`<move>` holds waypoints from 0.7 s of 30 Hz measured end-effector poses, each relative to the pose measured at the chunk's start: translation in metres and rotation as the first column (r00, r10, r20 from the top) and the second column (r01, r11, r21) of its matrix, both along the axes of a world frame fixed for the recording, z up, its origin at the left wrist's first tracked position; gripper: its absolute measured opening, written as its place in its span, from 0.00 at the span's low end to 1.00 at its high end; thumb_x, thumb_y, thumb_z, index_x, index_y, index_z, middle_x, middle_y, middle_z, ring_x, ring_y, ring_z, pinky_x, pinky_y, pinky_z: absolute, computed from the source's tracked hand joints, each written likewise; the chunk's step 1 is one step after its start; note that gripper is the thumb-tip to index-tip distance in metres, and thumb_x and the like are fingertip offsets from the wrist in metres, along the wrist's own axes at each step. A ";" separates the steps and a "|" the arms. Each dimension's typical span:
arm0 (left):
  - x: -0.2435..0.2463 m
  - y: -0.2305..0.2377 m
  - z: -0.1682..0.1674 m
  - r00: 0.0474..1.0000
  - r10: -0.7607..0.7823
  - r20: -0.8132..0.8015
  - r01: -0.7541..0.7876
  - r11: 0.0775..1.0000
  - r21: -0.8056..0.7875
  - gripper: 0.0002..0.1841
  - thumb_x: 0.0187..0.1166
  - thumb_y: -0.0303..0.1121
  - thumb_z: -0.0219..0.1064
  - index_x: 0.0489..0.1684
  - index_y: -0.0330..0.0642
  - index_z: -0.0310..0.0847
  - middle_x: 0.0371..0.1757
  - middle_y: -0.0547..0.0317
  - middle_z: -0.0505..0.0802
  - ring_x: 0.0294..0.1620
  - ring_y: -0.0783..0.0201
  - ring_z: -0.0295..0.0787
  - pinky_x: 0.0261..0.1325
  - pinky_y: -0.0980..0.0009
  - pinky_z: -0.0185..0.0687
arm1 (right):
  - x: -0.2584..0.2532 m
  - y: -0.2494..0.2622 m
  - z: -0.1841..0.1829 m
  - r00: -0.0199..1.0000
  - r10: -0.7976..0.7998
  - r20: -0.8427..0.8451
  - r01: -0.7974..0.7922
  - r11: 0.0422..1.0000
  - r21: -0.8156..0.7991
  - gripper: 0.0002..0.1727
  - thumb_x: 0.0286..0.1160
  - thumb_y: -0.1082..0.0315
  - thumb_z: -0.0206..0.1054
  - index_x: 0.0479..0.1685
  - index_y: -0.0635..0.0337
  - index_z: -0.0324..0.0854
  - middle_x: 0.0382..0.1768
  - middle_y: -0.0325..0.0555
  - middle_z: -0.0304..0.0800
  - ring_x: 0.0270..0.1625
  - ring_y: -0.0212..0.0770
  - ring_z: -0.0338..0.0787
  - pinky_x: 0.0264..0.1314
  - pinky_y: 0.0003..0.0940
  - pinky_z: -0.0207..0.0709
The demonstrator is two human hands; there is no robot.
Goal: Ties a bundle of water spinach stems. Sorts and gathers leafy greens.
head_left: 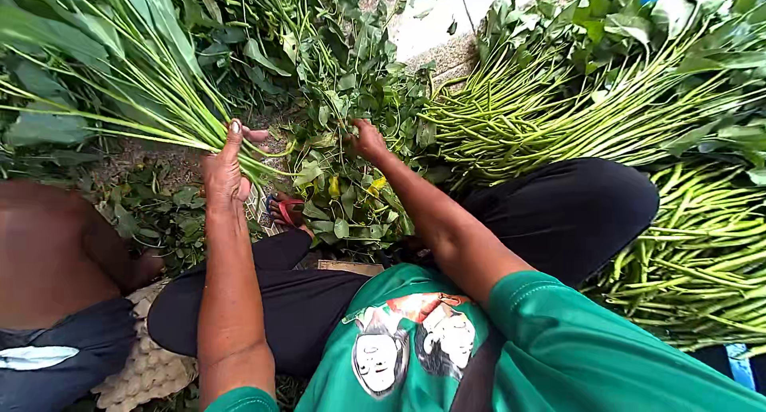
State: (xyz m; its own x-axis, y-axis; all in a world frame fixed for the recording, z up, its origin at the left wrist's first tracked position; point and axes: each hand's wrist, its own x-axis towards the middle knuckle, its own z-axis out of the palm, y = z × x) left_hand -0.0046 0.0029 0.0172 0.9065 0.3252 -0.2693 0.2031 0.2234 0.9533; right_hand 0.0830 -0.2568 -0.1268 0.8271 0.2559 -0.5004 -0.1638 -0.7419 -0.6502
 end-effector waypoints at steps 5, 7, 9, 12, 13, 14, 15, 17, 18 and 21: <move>-0.011 -0.008 0.008 0.989 -0.058 -0.137 -0.003 0.913 -0.409 0.13 0.93 0.47 0.53 0.47 0.54 0.81 0.32 0.69 0.88 0.36 0.69 0.92 0.50 0.67 0.94 | -0.007 -0.013 -0.037 0.978 0.062 -0.199 -0.067 0.998 -0.018 0.35 0.81 0.46 0.69 0.80 0.62 0.74 0.69 0.68 0.85 0.75 0.67 0.82 0.78 0.74 0.67; 0.001 -0.003 -0.001 0.988 0.044 -0.146 -0.095 0.925 -0.367 0.12 0.94 0.42 0.52 0.43 0.51 0.79 0.22 0.71 0.84 0.25 0.72 0.88 0.39 0.71 0.93 | -0.010 -0.009 -0.031 0.977 0.073 -0.199 -0.080 0.996 -0.027 0.33 0.81 0.46 0.68 0.75 0.62 0.79 0.67 0.68 0.86 0.74 0.68 0.82 0.78 0.75 0.67; 0.006 -0.004 -0.008 0.984 0.098 -0.151 -0.134 0.959 -0.250 0.09 0.93 0.37 0.55 0.47 0.48 0.80 0.21 0.70 0.84 0.22 0.70 0.86 0.37 0.70 0.93 | -0.012 -0.005 -0.019 0.985 0.052 -0.165 -0.065 0.995 -0.075 0.33 0.84 0.44 0.65 0.76 0.61 0.80 0.72 0.68 0.82 0.77 0.68 0.79 0.77 0.75 0.66; 0.005 -0.018 -0.014 0.991 0.077 -0.109 -0.099 0.973 -0.210 0.09 0.92 0.34 0.58 0.61 0.46 0.79 0.25 0.67 0.86 0.25 0.67 0.88 0.39 0.66 0.94 | -0.012 -0.001 -0.014 0.997 0.061 -0.043 -0.064 0.994 -0.089 0.37 0.81 0.46 0.69 0.86 0.56 0.71 0.84 0.62 0.70 0.89 0.68 0.63 0.83 0.80 0.51; 0.004 -0.023 -0.011 0.991 0.058 -0.123 -0.091 0.957 -0.277 0.12 0.92 0.35 0.56 0.64 0.45 0.79 0.27 0.66 0.87 0.27 0.67 0.89 0.41 0.66 0.94 | -0.012 0.001 -0.018 0.996 0.076 -0.038 -0.078 0.995 -0.057 0.40 0.80 0.47 0.70 0.88 0.55 0.67 0.86 0.60 0.70 0.91 0.66 0.60 0.85 0.80 0.48; 0.003 -0.029 -0.007 0.988 0.031 -0.151 -0.082 0.933 -0.349 0.13 0.93 0.36 0.54 0.65 0.45 0.80 0.29 0.66 0.87 0.29 0.67 0.89 0.43 0.67 0.93 | -0.013 0.004 -0.021 0.995 0.082 -0.059 -0.084 0.996 -0.023 0.43 0.80 0.46 0.70 0.92 0.54 0.61 0.87 0.58 0.69 0.92 0.66 0.58 0.87 0.79 0.46; 0.002 -0.034 -0.003 0.983 -0.012 -0.183 -0.065 0.911 -0.406 0.14 0.94 0.36 0.52 0.64 0.44 0.82 0.29 0.65 0.87 0.30 0.67 0.89 0.44 0.67 0.93 | -0.013 0.007 -0.023 0.992 0.076 -0.096 -0.077 0.997 -0.007 0.46 0.80 0.45 0.69 0.94 0.53 0.56 0.88 0.59 0.67 0.92 0.66 0.58 0.87 0.79 0.46; 0.000 -0.039 -0.001 0.967 -0.103 -0.233 -0.019 0.883 -0.470 0.15 0.94 0.35 0.50 0.62 0.41 0.83 0.27 0.65 0.86 0.29 0.67 0.89 0.44 0.67 0.93 | -0.013 0.010 -0.022 0.986 0.023 -0.166 -0.025 1.000 -0.012 0.47 0.80 0.42 0.67 0.94 0.54 0.55 0.83 0.63 0.72 0.88 0.67 0.66 0.85 0.77 0.53; -0.001 -0.039 -0.002 0.960 -0.130 -0.247 -0.004 0.879 -0.476 0.15 0.94 0.34 0.51 0.62 0.40 0.83 0.27 0.64 0.86 0.29 0.66 0.89 0.44 0.66 0.93 | -0.012 0.009 -0.023 0.980 0.004 -0.198 -0.007 1.000 -0.014 0.44 0.81 0.40 0.65 0.92 0.55 0.61 0.78 0.64 0.78 0.84 0.67 0.73 0.83 0.75 0.59; 0.000 -0.034 -0.013 0.948 -0.125 -0.293 -0.016 0.900 -0.436 0.13 0.92 0.32 0.55 0.60 0.38 0.82 0.29 0.60 0.87 0.30 0.63 0.90 0.42 0.65 0.94 | -0.008 -0.001 -0.030 0.958 0.042 -0.284 -0.030 0.998 0.046 0.34 0.85 0.39 0.59 0.74 0.60 0.82 0.67 0.65 0.87 0.73 0.64 0.84 0.77 0.69 0.71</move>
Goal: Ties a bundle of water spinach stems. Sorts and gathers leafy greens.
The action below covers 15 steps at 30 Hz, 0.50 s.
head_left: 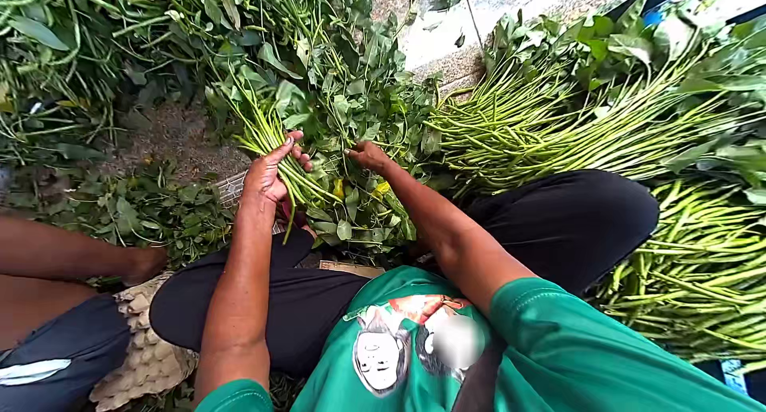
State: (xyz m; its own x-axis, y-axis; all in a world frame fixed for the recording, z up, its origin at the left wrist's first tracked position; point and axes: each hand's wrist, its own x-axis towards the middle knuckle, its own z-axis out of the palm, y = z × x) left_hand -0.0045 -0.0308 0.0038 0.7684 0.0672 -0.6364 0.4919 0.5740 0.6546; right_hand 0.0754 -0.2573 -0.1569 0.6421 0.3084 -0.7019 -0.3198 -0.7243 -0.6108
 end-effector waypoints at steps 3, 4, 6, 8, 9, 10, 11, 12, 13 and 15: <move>0.000 -0.002 -0.002 0.998 0.040 -0.057 -0.037 0.998 0.044 0.12 0.91 0.32 0.57 0.59 0.37 0.84 0.33 0.55 0.92 0.36 0.60 0.94 0.43 0.65 0.94 | -0.006 -0.009 -0.002 0.994 0.103 0.049 -0.096 0.988 -0.124 0.32 0.92 0.45 0.53 0.70 0.66 0.82 0.70 0.70 0.84 0.75 0.66 0.82 0.77 0.70 0.71; 0.000 -0.004 0.001 0.997 0.044 -0.060 -0.041 0.997 0.059 0.12 0.91 0.33 0.56 0.58 0.37 0.83 0.35 0.54 0.93 0.37 0.59 0.95 0.44 0.65 0.94 | -0.011 -0.013 -0.002 0.989 0.132 0.069 -0.118 0.975 -0.186 0.29 0.93 0.49 0.50 0.73 0.66 0.80 0.75 0.70 0.79 0.79 0.67 0.78 0.78 0.71 0.69; 0.001 -0.005 0.005 0.998 0.039 -0.043 -0.035 0.995 0.093 0.12 0.92 0.32 0.55 0.58 0.37 0.82 0.41 0.52 0.95 0.41 0.58 0.96 0.45 0.64 0.95 | -0.017 -0.022 -0.002 0.984 0.163 0.076 -0.140 0.960 -0.241 0.25 0.93 0.57 0.51 0.77 0.63 0.77 0.77 0.69 0.77 0.81 0.68 0.76 0.79 0.72 0.68; 0.000 -0.003 0.004 0.999 0.036 -0.036 -0.032 0.991 0.129 0.12 0.92 0.32 0.56 0.57 0.37 0.84 0.44 0.52 0.95 0.44 0.58 0.96 0.45 0.64 0.95 | -0.023 -0.030 -0.005 0.979 0.198 0.050 -0.180 0.953 -0.244 0.22 0.86 0.61 0.61 0.71 0.64 0.82 0.70 0.69 0.84 0.76 0.68 0.81 0.77 0.72 0.70; 0.001 -0.003 0.003 0.998 0.039 -0.041 -0.033 0.990 0.138 0.12 0.91 0.32 0.57 0.57 0.37 0.84 0.44 0.52 0.95 0.44 0.58 0.96 0.45 0.64 0.94 | -0.022 -0.034 -0.008 0.973 0.225 0.040 -0.211 0.952 -0.222 0.22 0.82 0.61 0.67 0.69 0.63 0.83 0.67 0.69 0.86 0.74 0.69 0.82 0.76 0.74 0.70; 0.001 -0.002 0.001 0.998 0.037 -0.046 -0.030 0.989 0.143 0.11 0.90 0.32 0.58 0.57 0.38 0.84 0.43 0.52 0.94 0.43 0.58 0.96 0.44 0.65 0.94 | -0.020 -0.037 -0.006 0.967 0.253 0.040 -0.241 0.951 -0.191 0.22 0.80 0.61 0.70 0.69 0.61 0.84 0.66 0.68 0.87 0.73 0.69 0.83 0.76 0.74 0.70; 0.001 -0.001 -0.002 0.998 0.034 -0.053 -0.025 0.989 0.147 0.11 0.90 0.31 0.59 0.57 0.38 0.84 0.43 0.53 0.94 0.41 0.59 0.96 0.43 0.65 0.94 | -0.018 -0.038 0.001 0.961 0.272 0.044 -0.263 0.953 -0.147 0.21 0.81 0.60 0.69 0.69 0.59 0.85 0.65 0.67 0.88 0.72 0.68 0.84 0.76 0.74 0.70; 0.001 -0.001 -0.004 0.998 0.029 -0.062 -0.020 0.988 0.151 0.11 0.90 0.31 0.59 0.57 0.38 0.85 0.42 0.53 0.95 0.40 0.60 0.96 0.41 0.66 0.93 | -0.016 -0.039 0.012 0.958 0.284 0.047 -0.278 0.956 -0.092 0.21 0.84 0.59 0.67 0.70 0.58 0.85 0.64 0.65 0.89 0.71 0.66 0.86 0.76 0.72 0.71; 0.001 -0.002 -0.004 0.997 0.028 -0.072 -0.016 0.988 0.157 0.10 0.89 0.31 0.59 0.56 0.38 0.85 0.41 0.53 0.95 0.39 0.61 0.95 0.40 0.68 0.93 | -0.015 -0.038 0.025 0.954 0.297 0.035 -0.296 0.955 -0.034 0.21 0.87 0.58 0.64 0.71 0.59 0.85 0.64 0.65 0.89 0.70 0.65 0.86 0.77 0.69 0.70; 0.001 -0.003 -0.004 0.996 0.033 -0.084 -0.019 0.987 0.160 0.10 0.89 0.31 0.60 0.56 0.38 0.85 0.41 0.54 0.94 0.37 0.62 0.95 0.39 0.69 0.92 | -0.014 -0.038 0.033 0.940 0.340 0.035 -0.340 0.940 0.014 0.19 0.85 0.59 0.67 0.64 0.62 0.88 0.60 0.64 0.92 0.66 0.63 0.88 0.76 0.68 0.72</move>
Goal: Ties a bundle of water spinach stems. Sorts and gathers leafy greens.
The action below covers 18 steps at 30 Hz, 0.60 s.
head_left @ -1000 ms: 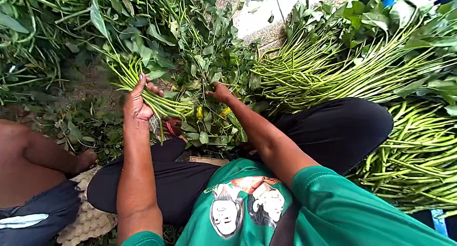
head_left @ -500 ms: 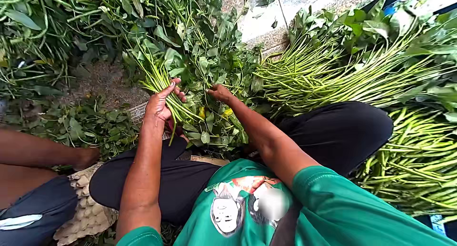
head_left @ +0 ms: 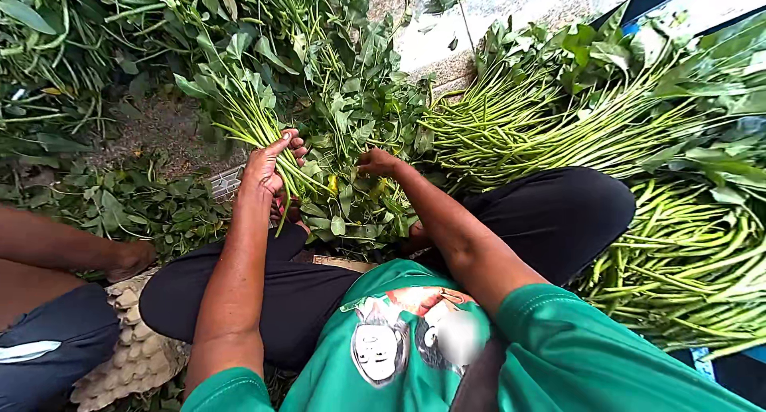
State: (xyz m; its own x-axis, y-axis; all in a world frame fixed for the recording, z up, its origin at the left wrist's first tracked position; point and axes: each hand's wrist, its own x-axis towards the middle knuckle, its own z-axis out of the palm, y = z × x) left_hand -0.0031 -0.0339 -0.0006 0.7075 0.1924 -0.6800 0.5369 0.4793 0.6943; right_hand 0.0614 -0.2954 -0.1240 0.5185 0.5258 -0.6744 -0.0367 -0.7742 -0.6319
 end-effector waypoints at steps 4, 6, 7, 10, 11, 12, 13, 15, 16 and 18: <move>0.000 -0.002 0.001 0.999 -0.043 0.006 0.043 0.998 0.042 0.09 0.87 0.30 0.62 0.56 0.39 0.86 0.40 0.56 0.94 0.36 0.64 0.94 0.37 0.70 0.90 | -0.008 0.004 0.018 0.990 -0.065 -0.127 0.074 0.995 0.069 0.16 0.83 0.63 0.70 0.54 0.71 0.88 0.53 0.62 0.91 0.59 0.53 0.89 0.72 0.55 0.76; -0.002 -0.003 -0.002 0.997 -0.074 -0.004 0.074 0.995 0.065 0.09 0.86 0.29 0.63 0.56 0.40 0.85 0.41 0.57 0.95 0.37 0.64 0.94 0.37 0.71 0.90 | -0.012 0.007 0.021 0.989 -0.111 -0.098 0.126 0.977 0.172 0.16 0.81 0.64 0.71 0.51 0.71 0.87 0.49 0.59 0.90 0.54 0.48 0.88 0.66 0.51 0.77; -0.004 -0.004 -0.005 0.996 -0.090 -0.009 0.091 0.993 0.075 0.08 0.86 0.28 0.63 0.56 0.40 0.85 0.41 0.57 0.95 0.37 0.64 0.94 0.36 0.71 0.90 | -0.015 0.012 0.026 0.992 -0.125 -0.021 0.127 0.969 0.213 0.16 0.82 0.64 0.70 0.53 0.71 0.86 0.52 0.61 0.91 0.57 0.51 0.89 0.69 0.54 0.78; -0.005 -0.007 -0.013 0.992 -0.125 -0.024 0.127 0.986 0.110 0.08 0.86 0.28 0.64 0.55 0.39 0.85 0.42 0.56 0.95 0.37 0.64 0.93 0.34 0.71 0.89 | -0.027 0.037 0.046 0.943 -0.271 0.191 0.199 0.924 0.327 0.16 0.82 0.63 0.69 0.56 0.69 0.86 0.55 0.61 0.91 0.58 0.54 0.91 0.68 0.55 0.81; -0.005 -0.009 -0.013 0.991 -0.128 -0.031 0.131 0.983 0.128 0.08 0.85 0.28 0.65 0.55 0.39 0.85 0.42 0.56 0.95 0.37 0.65 0.93 0.34 0.71 0.88 | -0.033 0.047 0.055 0.928 -0.300 0.220 0.210 0.910 0.357 0.16 0.82 0.63 0.68 0.55 0.69 0.86 0.54 0.60 0.92 0.53 0.52 0.93 0.63 0.53 0.84; -0.005 -0.010 -0.013 0.991 -0.126 -0.035 0.130 0.981 0.144 0.08 0.84 0.28 0.66 0.55 0.39 0.85 0.42 0.56 0.95 0.36 0.65 0.93 0.33 0.72 0.88 | -0.039 0.056 0.064 0.923 -0.308 0.233 0.207 0.903 0.376 0.15 0.83 0.64 0.68 0.55 0.68 0.85 0.52 0.58 0.92 0.46 0.49 0.95 0.56 0.50 0.89; -0.005 -0.011 -0.013 0.993 -0.117 -0.030 0.121 0.981 0.153 0.08 0.84 0.27 0.66 0.55 0.39 0.86 0.42 0.56 0.94 0.35 0.65 0.92 0.33 0.72 0.88 | -0.045 0.065 0.070 0.921 -0.308 0.238 0.200 0.899 0.391 0.14 0.83 0.65 0.67 0.55 0.68 0.84 0.50 0.57 0.92 0.41 0.48 0.95 0.51 0.48 0.90; -0.006 -0.013 -0.015 0.994 -0.105 -0.011 0.105 0.980 0.171 0.09 0.82 0.26 0.68 0.56 0.37 0.85 0.42 0.55 0.93 0.32 0.65 0.91 0.31 0.72 0.88 | -0.053 0.076 0.078 0.915 -0.291 0.279 0.170 0.906 0.387 0.14 0.82 0.65 0.68 0.55 0.68 0.84 0.49 0.59 0.92 0.42 0.51 0.93 0.52 0.51 0.88; -0.006 -0.013 -0.016 0.994 -0.107 0.003 0.104 0.978 0.183 0.10 0.81 0.25 0.70 0.56 0.36 0.84 0.42 0.55 0.92 0.31 0.65 0.90 0.30 0.72 0.88 | -0.056 0.080 0.080 0.913 -0.280 0.296 0.156 0.912 0.380 0.14 0.82 0.65 0.68 0.55 0.68 0.85 0.49 0.59 0.92 0.43 0.52 0.93 0.54 0.52 0.87; -0.007 -0.012 -0.020 0.994 -0.108 0.034 0.098 0.972 0.215 0.09 0.79 0.24 0.71 0.53 0.35 0.86 0.37 0.56 0.92 0.27 0.66 0.87 0.29 0.72 0.86 | -0.058 0.084 0.082 0.923 -0.283 0.260 0.167 0.905 0.390 0.15 0.82 0.65 0.68 0.55 0.69 0.85 0.49 0.59 0.92 0.45 0.53 0.93 0.56 0.53 0.86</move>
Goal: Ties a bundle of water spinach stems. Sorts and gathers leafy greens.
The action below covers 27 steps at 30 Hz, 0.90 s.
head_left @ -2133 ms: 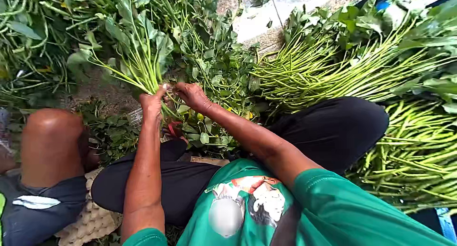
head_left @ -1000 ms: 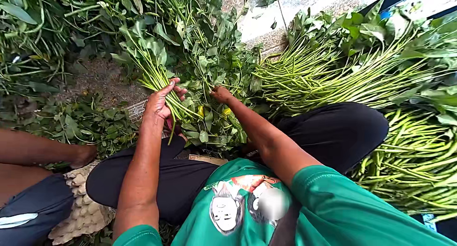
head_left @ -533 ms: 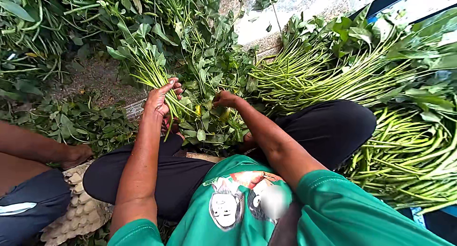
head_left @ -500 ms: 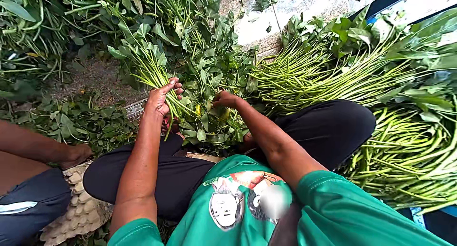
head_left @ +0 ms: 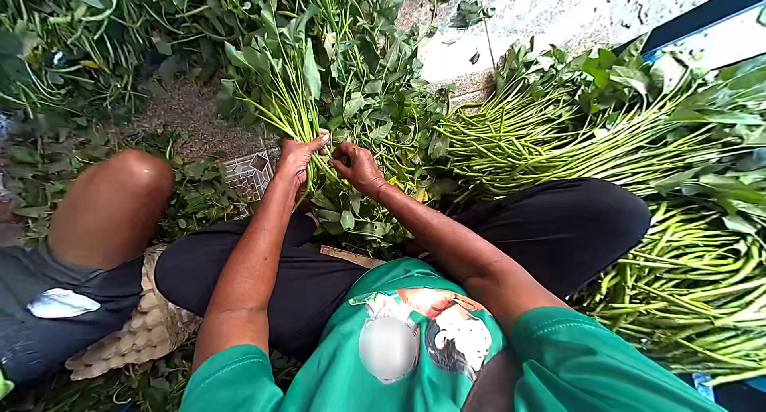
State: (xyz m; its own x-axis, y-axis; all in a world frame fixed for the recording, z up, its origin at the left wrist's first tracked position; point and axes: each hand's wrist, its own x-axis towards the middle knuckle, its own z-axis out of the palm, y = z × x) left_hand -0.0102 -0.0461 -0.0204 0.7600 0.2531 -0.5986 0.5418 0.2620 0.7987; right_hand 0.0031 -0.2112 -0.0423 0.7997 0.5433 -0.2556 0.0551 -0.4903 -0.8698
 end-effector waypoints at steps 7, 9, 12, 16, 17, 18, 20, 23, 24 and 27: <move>0.001 0.004 0.007 0.997 -0.051 0.049 0.049 0.998 0.041 0.08 0.81 0.26 0.70 0.52 0.35 0.85 0.38 0.58 0.94 0.25 0.69 0.88 0.27 0.76 0.86 | 0.011 0.013 -0.003 0.876 -0.156 -0.457 0.345 0.865 0.365 0.12 0.87 0.69 0.63 0.56 0.71 0.81 0.40 0.47 0.88 0.38 0.32 0.87 0.46 0.29 0.84; 0.002 0.004 0.010 0.995 -0.010 0.104 0.005 0.999 0.051 0.07 0.83 0.29 0.69 0.51 0.36 0.84 0.36 0.59 0.94 0.23 0.70 0.88 0.25 0.76 0.86 | 0.007 0.016 -0.002 0.912 -0.206 -0.355 0.351 0.841 0.412 0.07 0.82 0.73 0.66 0.48 0.71 0.82 0.37 0.45 0.87 0.36 0.30 0.86 0.44 0.28 0.84; 0.007 0.018 0.016 0.989 0.055 0.139 -0.070 0.992 0.105 0.08 0.83 0.29 0.69 0.52 0.36 0.83 0.32 0.61 0.93 0.20 0.71 0.85 0.23 0.76 0.84 | -0.001 0.008 0.000 0.995 -0.036 -0.094 0.076 0.885 0.459 0.09 0.80 0.73 0.67 0.46 0.73 0.84 0.37 0.48 0.90 0.38 0.32 0.88 0.48 0.31 0.85; 0.003 0.028 0.022 0.996 -0.045 0.081 0.019 0.956 0.293 0.11 0.79 0.27 0.71 0.53 0.35 0.77 0.28 0.65 0.88 0.19 0.74 0.84 0.26 0.77 0.85 | 0.005 -0.009 0.010 0.975 0.185 0.121 -0.210 0.946 0.247 0.10 0.81 0.72 0.67 0.47 0.74 0.85 0.42 0.56 0.90 0.44 0.43 0.90 0.55 0.41 0.84; 0.004 0.030 0.021 0.994 -0.047 0.095 0.014 0.949 0.315 0.11 0.80 0.29 0.72 0.52 0.35 0.79 0.28 0.65 0.90 0.19 0.74 0.84 0.25 0.78 0.84 | 0.003 -0.014 0.013 0.959 0.218 0.179 -0.246 0.958 0.148 0.10 0.81 0.72 0.67 0.46 0.73 0.86 0.44 0.59 0.90 0.48 0.50 0.91 0.59 0.47 0.84; 0.005 0.034 0.021 0.992 -0.035 0.119 -0.007 0.942 0.335 0.10 0.81 0.31 0.72 0.52 0.35 0.81 0.27 0.66 0.91 0.19 0.74 0.84 0.24 0.78 0.83 | -0.003 -0.020 0.013 0.940 0.259 0.222 -0.278 0.959 0.060 0.09 0.80 0.73 0.67 0.45 0.73 0.86 0.45 0.62 0.90 0.51 0.56 0.91 0.62 0.53 0.83; 0.009 0.052 0.026 0.989 -0.035 0.144 -0.027 0.915 0.402 0.10 0.81 0.33 0.71 0.51 0.36 0.84 0.28 0.67 0.91 0.19 0.75 0.83 0.25 0.78 0.83 | -0.027 -0.032 0.003 0.912 0.377 0.161 -0.367 0.926 -0.089 0.08 0.79 0.74 0.66 0.44 0.71 0.88 0.47 0.62 0.91 0.56 0.59 0.91 0.67 0.58 0.81; 0.010 0.072 0.032 0.990 -0.071 0.119 0.005 0.877 0.481 0.11 0.80 0.35 0.73 0.52 0.39 0.85 0.27 0.69 0.91 0.19 0.76 0.82 0.24 0.79 0.81 | -0.061 -0.050 -0.027 0.800 0.591 -0.102 -0.599 0.783 -0.168 0.08 0.71 0.71 0.75 0.42 0.68 0.91 0.45 0.62 0.93 0.51 0.62 0.93 0.60 0.67 0.82; 0.009 0.073 0.034 0.990 -0.078 0.117 0.010 0.872 0.489 0.10 0.80 0.34 0.73 0.51 0.39 0.85 0.27 0.69 0.91 0.18 0.77 0.83 0.24 0.79 0.81 | -0.062 -0.049 -0.024 0.716 0.660 -0.229 -0.698 0.688 -0.199 0.13 0.73 0.66 0.78 0.49 0.66 0.91 0.52 0.64 0.91 0.58 0.64 0.90 0.66 0.69 0.78; 0.008 0.067 0.034 0.988 -0.109 0.111 0.040 0.867 0.497 0.10 0.79 0.33 0.73 0.50 0.39 0.85 0.26 0.70 0.90 0.18 0.77 0.83 0.23 0.79 0.82 | -0.045 -0.036 0.011 0.693 0.662 -0.285 -0.721 0.634 -0.280 0.19 0.81 0.58 0.72 0.60 0.64 0.89 0.59 0.65 0.90 0.66 0.65 0.88 0.72 0.69 0.75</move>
State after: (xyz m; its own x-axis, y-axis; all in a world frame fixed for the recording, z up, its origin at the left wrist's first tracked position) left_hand -0.0026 0.0212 0.0137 0.8509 0.4278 -0.3049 0.4253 -0.2203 0.8778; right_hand -0.0419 -0.2468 -0.0309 0.1639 0.7719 -0.6143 0.3960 -0.6218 -0.6757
